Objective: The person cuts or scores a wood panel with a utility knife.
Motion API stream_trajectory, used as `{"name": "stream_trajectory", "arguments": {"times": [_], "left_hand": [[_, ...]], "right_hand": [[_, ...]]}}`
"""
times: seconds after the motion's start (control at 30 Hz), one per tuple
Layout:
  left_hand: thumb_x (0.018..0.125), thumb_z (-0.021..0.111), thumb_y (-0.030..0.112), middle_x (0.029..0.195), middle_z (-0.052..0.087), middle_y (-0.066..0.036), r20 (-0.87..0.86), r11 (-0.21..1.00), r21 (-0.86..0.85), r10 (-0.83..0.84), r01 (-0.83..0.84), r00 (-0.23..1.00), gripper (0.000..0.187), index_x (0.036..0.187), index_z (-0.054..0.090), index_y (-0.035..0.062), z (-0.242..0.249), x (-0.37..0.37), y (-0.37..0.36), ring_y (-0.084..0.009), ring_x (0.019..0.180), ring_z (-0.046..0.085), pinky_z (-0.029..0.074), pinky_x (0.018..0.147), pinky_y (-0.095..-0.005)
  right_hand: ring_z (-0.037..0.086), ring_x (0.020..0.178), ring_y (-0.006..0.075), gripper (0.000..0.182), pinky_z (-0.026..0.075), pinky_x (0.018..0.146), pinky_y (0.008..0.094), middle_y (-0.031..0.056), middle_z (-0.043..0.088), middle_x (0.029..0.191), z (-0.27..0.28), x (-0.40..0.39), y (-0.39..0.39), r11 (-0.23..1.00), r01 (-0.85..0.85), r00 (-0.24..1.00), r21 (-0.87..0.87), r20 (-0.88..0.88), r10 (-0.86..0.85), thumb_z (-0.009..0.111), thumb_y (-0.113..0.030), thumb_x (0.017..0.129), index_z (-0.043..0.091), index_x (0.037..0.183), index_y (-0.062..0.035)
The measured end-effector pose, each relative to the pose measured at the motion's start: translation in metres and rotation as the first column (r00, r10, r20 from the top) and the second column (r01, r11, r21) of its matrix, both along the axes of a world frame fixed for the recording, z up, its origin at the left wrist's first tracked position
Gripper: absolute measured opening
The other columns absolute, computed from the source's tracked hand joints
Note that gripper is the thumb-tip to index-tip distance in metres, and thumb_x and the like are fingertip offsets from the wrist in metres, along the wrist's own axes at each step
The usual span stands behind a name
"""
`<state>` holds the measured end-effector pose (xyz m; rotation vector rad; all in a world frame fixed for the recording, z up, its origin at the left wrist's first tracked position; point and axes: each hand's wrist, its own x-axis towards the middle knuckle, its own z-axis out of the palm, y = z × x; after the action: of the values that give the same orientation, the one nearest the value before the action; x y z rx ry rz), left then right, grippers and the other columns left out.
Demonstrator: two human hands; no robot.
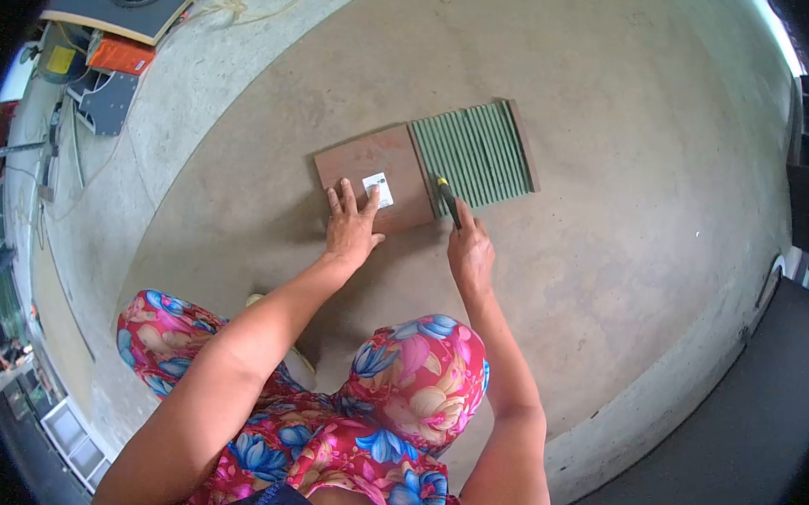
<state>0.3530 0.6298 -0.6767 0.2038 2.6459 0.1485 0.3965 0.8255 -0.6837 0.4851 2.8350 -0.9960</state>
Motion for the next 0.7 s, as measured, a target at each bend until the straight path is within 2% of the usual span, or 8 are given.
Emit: {"name": "stream_trajectory", "arguments": {"times": [0.1,0.17,0.27,0.37,0.5,0.6,0.7], "left_hand": [[0.067,0.071,0.028,0.139,0.005,-0.023,0.006,1.0,-0.004,0.013,-0.013,1.0,0.084,0.134,0.022,0.0249,-0.003,0.001,0.0,-0.046,0.126,0.011,0.041,0.089,-0.0484],[0.067,0.071,0.027,0.138,0.006,-0.025,0.02,1.0,0.007,0.007,-0.007,1.0,0.084,0.134,0.022,0.0221,0.003,-0.002,-0.001,-0.0476,0.125,0.012,0.04,0.09,-0.0487],[0.065,0.073,0.027,0.136,0.009,-0.028,-0.006,0.999,0.032,-0.008,0.008,1.0,0.086,0.134,0.024,0.0196,0.0,-0.001,-0.003,-0.0505,0.123,0.015,0.04,0.09,-0.0483],[0.065,0.073,0.028,0.136,0.009,-0.028,-0.003,1.0,0.018,-0.01,0.01,1.0,0.085,0.134,0.024,0.0205,-0.001,-0.002,-0.003,-0.0502,0.123,0.015,0.04,0.091,-0.0479],[0.066,0.071,0.032,0.138,0.006,-0.024,-0.023,1.0,-0.025,-0.016,0.015,1.0,0.083,0.134,0.024,0.0238,-0.008,-0.001,-0.004,-0.0471,0.125,0.013,0.041,0.089,-0.0467],[0.066,0.071,0.037,0.138,0.005,-0.025,-0.03,0.996,-0.073,-0.055,0.053,0.998,0.087,0.135,0.018,0.0246,-0.007,0.002,-0.005,-0.0479,0.125,0.012,0.042,0.088,-0.0464],[0.066,0.07,0.04,0.138,0.006,-0.026,-0.038,0.993,-0.099,-0.066,0.063,0.997,0.09,0.136,0.015,0.0238,-0.001,-0.001,-0.002,-0.048,0.124,0.013,0.042,0.087,-0.0462]], "right_hand": [[0.056,0.078,0.0382,0.043,0.045,0.066,0.0449,0.0199,0.056,0.083,0.0,-0.041,-0.009,1.0,-0.002,0.996,0.017,-0.085,0.003,0.048,-0.006,0.075,0.048,0.116,-0.0187],[0.056,0.077,0.0385,0.04,0.045,0.066,0.0449,0.0201,0.057,0.084,0.001,-0.082,-0.021,1.0,0.018,0.997,0.018,-0.078,-0.016,0.048,-0.008,0.075,0.049,0.114,-0.0169],[0.057,0.075,0.0387,0.038,0.045,0.066,0.0449,0.0201,0.058,0.085,-0.012,-0.099,-0.022,0.999,0.004,0.991,0.044,-0.13,0.002,0.047,-0.009,0.076,0.05,0.113,-0.0162],[0.057,0.076,0.0387,0.04,0.045,0.067,0.0451,0.0204,0.057,0.086,-0.001,-0.058,-0.012,0.998,-0.015,0.999,0.061,-0.048,0.018,0.048,-0.007,0.075,0.049,0.114,-0.0153],[0.056,0.079,0.0388,0.045,0.044,0.07,0.0456,0.0201,0.057,0.087,-0.007,0.038,0.001,0.997,0.051,0.996,-0.065,-0.063,-0.056,0.049,-0.004,0.073,0.049,0.116,-0.0167],[0.056,0.082,0.0383,0.044,0.044,0.07,0.0449,0.0195,0.058,0.09,0.002,0.081,0.007,0.988,0.131,0.991,-0.082,0.031,-0.128,0.049,-0.005,0.074,0.049,0.116,-0.0174],[0.056,0.084,0.0376,0.041,0.044,0.072,0.0437,0.0196,0.058,0.093,0.008,0.089,0.01,0.948,0.281,0.96,-0.151,0.05,-0.276,0.05,-0.007,0.076,0.049,0.116,-0.0162]]}}
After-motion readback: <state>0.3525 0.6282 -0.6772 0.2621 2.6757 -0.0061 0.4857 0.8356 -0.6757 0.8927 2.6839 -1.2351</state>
